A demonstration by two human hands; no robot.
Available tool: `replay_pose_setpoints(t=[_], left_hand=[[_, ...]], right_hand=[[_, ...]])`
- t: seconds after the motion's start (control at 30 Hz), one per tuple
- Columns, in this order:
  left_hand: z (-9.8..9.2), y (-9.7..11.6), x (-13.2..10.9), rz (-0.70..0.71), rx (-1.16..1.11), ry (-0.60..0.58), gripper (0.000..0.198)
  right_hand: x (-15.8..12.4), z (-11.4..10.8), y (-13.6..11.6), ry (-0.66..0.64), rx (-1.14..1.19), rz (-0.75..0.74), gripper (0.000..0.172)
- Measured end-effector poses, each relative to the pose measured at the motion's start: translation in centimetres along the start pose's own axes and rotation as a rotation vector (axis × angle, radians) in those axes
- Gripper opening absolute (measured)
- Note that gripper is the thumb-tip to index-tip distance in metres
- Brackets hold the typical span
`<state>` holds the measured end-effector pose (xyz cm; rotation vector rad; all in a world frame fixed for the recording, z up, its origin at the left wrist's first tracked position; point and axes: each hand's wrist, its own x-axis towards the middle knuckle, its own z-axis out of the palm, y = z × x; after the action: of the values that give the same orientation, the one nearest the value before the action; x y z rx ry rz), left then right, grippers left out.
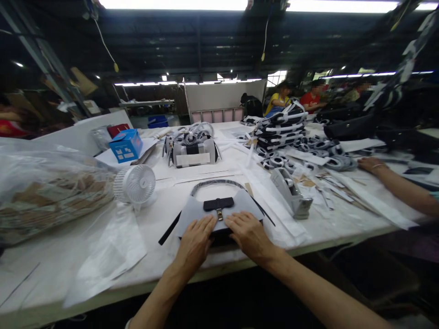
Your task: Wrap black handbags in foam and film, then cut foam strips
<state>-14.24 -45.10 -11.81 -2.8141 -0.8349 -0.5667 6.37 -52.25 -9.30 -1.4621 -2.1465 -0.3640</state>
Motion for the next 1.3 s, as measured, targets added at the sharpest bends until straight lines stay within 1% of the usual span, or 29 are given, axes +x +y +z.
replay_pose_setpoints(t=[0.03, 0.1, 0.13, 0.2, 0.27, 0.37, 0.43, 0.5, 0.6, 0.63, 0.7, 0.73, 0.8, 0.93, 0.97, 1.0, 1.03, 1.17, 1.2, 1.23, 1.27, 1.3], left_hand=[[0.8, 0.1, -0.5, 0.011, 0.022, 0.040, 0.057], [2.1, 0.2, -1.2, 0.022, 0.076, 0.117, 0.055], [2.6, 0.3, -1.4, 0.021, 0.101, 0.149, 0.054], [2.9, 0.3, -1.4, 0.028, 0.130, 0.189, 0.052], [2.9, 0.1, -1.1, 0.047, 0.132, 0.193, 0.050], [2.7, -0.6, -0.4, 0.062, 0.115, 0.149, 0.051], [2.7, -1.0, -0.2, 0.057, 0.110, 0.140, 0.053], [2.9, -1.4, -0.2, 0.062, 0.124, 0.174, 0.054], [3.3, -1.8, -0.6, 0.087, 0.168, 0.229, 0.056], [3.4, -1.8, -0.7, 0.098, 0.185, 0.239, 0.056], [3.4, -1.7, -0.9, 0.124, 0.209, 0.250, 0.059], [3.3, -1.6, -1.0, 0.131, 0.215, 0.256, 0.061], [3.1, -1.0, -1.2, 0.124, 0.218, 0.281, 0.066], [2.7, 0.4, -1.3, 0.090, 0.219, 0.294, 0.069], [2.6, 0.6, -1.3, 0.072, 0.221, 0.293, 0.069], [2.6, 0.8, -1.3, 0.052, 0.226, 0.293, 0.069], [2.5, 0.9, -1.3, 0.036, 0.235, 0.296, 0.070], [2.2, 0.5, -1.3, -0.001, 0.255, 0.285, 0.081], [2.2, 0.3, -1.2, -0.010, 0.255, 0.280, 0.084], [2.2, 0.1, -1.2, -0.018, 0.255, 0.276, 0.086], [2.3, -0.1, -1.2, -0.014, 0.258, 0.275, 0.088], [2.5, -0.2, -1.2, -0.001, 0.264, 0.279, 0.090]], right_hand=[[-0.5, 0.8, 0.0, 0.059, -0.014, -0.004, 0.022], [-1.2, 2.1, -0.1, 0.161, -0.048, -0.012, 0.022], [-1.4, 2.5, -0.1, 0.192, -0.061, -0.017, 0.023], [-1.5, 2.8, -0.1, 0.212, -0.079, -0.031, 0.023], [-1.3, 2.8, 0.0, 0.166, -0.094, -0.037, 0.024], [-0.6, 2.1, 0.1, -0.003, -0.127, -0.018, 0.022], [0.1, 1.1, 0.4, -0.075, -0.148, -0.031, 0.016], [1.0, -0.3, 1.0, -0.090, -0.179, -0.053, 0.007], [1.9, -2.3, 2.3, -0.164, -0.245, -0.111, 0.021], [2.0, -2.7, 2.8, -0.203, -0.253, -0.142, 0.020], [1.5, -2.6, 3.6, -0.260, -0.234, -0.206, 0.011], [0.9, -2.1, 3.9, -0.252, -0.217, -0.221, 0.009], [-0.6, -0.5, 4.2, -0.190, -0.198, -0.216, 0.016], [-3.4, 3.0, 4.0, 0.103, -0.161, -0.153, 0.030], [-3.6, 3.4, 3.9, 0.161, -0.151, -0.138, 0.030], [-3.6, 3.4, 3.8, 0.187, -0.146, -0.129, 0.030], [-3.4, 3.1, 3.8, 0.167, -0.145, -0.131, 0.029], [-1.6, -0.2, 4.3, -0.091, -0.180, -0.152, 0.027], [-1.3, -0.9, 4.5, -0.131, -0.193, -0.156, 0.029], [-1.3, -1.3, 4.6, -0.143, -0.200, -0.162, 0.031], [-1.5, -1.3, 4.8, -0.119, -0.201, -0.173, 0.031], [-1.8, -1.0, 5.0, -0.066, -0.195, -0.184, 0.030]])
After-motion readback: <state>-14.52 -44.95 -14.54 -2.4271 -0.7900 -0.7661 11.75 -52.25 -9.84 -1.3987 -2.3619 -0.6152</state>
